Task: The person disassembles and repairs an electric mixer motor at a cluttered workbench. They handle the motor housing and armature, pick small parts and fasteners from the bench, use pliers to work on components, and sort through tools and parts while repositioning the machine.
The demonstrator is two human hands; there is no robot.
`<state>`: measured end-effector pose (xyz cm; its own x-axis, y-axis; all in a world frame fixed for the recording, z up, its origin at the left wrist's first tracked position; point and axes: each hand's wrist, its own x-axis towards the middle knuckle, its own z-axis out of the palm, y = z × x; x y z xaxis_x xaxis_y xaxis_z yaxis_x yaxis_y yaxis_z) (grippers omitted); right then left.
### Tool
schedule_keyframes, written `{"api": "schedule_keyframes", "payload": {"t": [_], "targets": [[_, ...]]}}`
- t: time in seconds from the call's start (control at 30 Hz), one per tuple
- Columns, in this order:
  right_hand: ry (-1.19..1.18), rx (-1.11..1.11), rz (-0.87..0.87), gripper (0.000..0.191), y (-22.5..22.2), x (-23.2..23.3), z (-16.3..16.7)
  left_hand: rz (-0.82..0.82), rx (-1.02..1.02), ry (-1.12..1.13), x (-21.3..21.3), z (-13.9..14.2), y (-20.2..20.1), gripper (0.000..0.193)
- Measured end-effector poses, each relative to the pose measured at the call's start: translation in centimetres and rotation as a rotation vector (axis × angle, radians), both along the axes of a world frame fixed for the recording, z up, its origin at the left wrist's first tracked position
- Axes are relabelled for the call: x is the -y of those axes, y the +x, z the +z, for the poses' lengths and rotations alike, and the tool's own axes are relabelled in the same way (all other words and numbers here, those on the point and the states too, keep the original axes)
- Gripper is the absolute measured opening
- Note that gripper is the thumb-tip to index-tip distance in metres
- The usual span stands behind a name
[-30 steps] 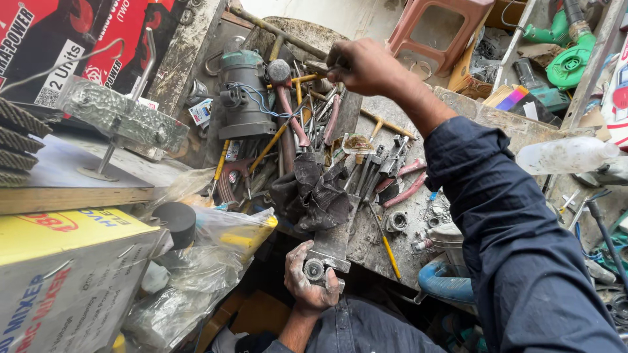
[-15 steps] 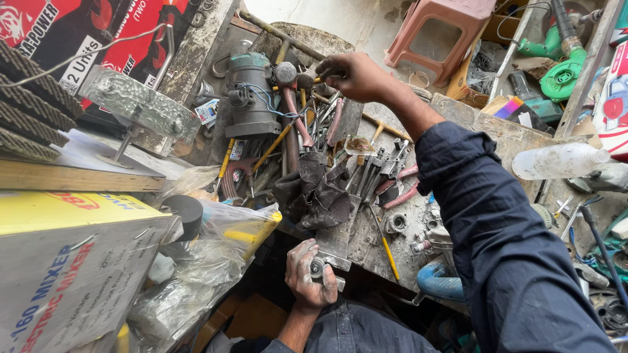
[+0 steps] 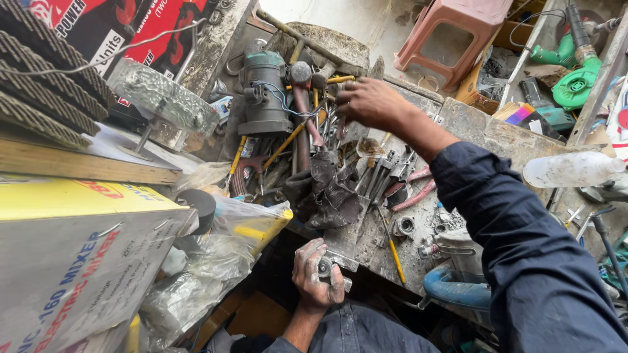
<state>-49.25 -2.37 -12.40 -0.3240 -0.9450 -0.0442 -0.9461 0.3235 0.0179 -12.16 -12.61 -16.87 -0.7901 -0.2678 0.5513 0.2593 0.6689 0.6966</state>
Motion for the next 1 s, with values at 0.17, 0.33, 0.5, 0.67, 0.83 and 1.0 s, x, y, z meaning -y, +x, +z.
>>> {"api": "schedule_keyframes", "payload": {"t": [0.17,0.33,0.5,0.67,0.83,1.0], "targets": [[-0.169,-0.307,0.022,0.028,-2.3,-1.5,3.0,0.002,0.011,-0.005,-0.2,-0.4,0.2,0.038],[-0.218,-0.322,-0.031,0.024,-2.5,-0.6,3.3,-0.004,0.018,-0.009,-0.2,-0.3,0.4,0.037],[-0.161,0.023,-0.221,0.028,-0.9,0.4,1.0,-0.005,0.007,0.0,0.4,0.3,0.7,0.038],[-0.383,0.102,-0.163,0.028,1.2,0.5,-1.1,-0.008,0.005,0.022,1.2,0.4,1.4,0.038],[-0.516,0.161,-0.278,0.022,3.2,0.6,-1.6,-0.011,-0.016,0.046,1.7,0.4,2.1,0.037],[-0.203,0.371,-0.332,0.028,6.3,0.7,-1.7,-0.012,-0.022,0.044,1.8,0.5,2.7,0.037]]}}
